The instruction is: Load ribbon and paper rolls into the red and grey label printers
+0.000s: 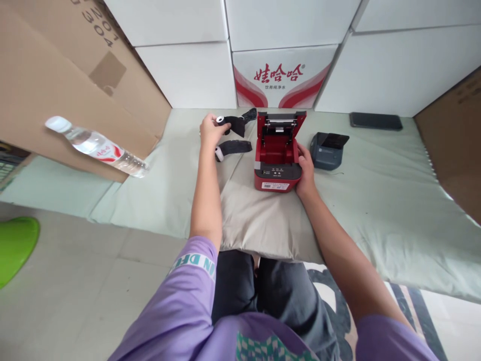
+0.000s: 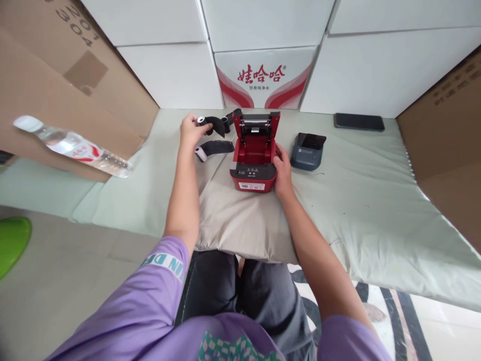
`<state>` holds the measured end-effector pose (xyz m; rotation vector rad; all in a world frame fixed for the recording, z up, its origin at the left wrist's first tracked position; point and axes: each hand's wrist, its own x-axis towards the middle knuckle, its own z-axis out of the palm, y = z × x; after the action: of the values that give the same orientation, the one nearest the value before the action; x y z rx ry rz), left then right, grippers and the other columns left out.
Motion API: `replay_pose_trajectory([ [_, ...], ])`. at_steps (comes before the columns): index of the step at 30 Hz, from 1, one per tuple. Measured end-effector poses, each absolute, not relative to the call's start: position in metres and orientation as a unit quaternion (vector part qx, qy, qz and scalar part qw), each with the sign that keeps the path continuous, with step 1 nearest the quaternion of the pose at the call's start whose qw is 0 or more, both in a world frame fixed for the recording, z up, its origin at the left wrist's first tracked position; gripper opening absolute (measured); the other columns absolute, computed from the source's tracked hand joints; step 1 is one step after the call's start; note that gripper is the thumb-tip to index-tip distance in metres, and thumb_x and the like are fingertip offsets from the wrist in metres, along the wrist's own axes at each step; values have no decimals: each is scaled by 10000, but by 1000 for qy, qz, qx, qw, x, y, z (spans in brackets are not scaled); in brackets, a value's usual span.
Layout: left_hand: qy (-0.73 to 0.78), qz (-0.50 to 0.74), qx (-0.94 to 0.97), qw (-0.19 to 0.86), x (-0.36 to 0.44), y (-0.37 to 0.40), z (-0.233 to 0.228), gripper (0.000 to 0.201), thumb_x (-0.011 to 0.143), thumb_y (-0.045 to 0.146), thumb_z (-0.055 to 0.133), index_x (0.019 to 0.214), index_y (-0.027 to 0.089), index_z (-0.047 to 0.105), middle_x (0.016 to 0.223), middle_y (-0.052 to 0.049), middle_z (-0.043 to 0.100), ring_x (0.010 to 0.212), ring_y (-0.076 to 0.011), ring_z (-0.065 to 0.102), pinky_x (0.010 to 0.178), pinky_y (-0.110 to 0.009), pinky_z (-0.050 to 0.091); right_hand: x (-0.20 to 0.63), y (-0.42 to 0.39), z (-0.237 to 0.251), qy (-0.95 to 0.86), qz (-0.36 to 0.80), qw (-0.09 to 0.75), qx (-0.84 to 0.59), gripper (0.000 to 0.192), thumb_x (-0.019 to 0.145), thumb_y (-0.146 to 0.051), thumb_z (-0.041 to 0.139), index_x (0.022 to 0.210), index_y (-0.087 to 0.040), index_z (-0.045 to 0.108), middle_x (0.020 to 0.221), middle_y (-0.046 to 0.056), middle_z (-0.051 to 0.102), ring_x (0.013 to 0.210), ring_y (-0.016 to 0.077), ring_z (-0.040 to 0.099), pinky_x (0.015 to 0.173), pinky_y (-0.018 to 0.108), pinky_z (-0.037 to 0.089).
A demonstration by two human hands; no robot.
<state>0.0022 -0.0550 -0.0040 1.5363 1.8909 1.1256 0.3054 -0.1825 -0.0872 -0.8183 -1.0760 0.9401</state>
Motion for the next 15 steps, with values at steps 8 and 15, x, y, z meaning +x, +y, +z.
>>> replay_pose_trajectory([
  [8, 761, 331, 542, 129, 13, -60, -5, 367, 772, 274, 898, 1046, 224, 659, 1164, -142, 777, 1220, -362, 738, 1038, -476, 561, 304, -184, -83, -471, 422, 680, -373, 694, 814, -770, 753, 1348, -328, 716, 1519, 54, 713, 1503, 365, 604, 1352, 616, 418],
  [15, 804, 223, 540, 112, 15, -62, 0, 439, 722, 406, 959, 1048, 244, 713, 1333, -206, 769, 1312, -456, 703, 1077, -587, 545, 305, -182, -85, -474, 420, 678, -374, 709, 802, -790, 756, 1342, -333, 714, 1509, 47, 719, 1487, 366, 611, 1344, 616, 429],
])
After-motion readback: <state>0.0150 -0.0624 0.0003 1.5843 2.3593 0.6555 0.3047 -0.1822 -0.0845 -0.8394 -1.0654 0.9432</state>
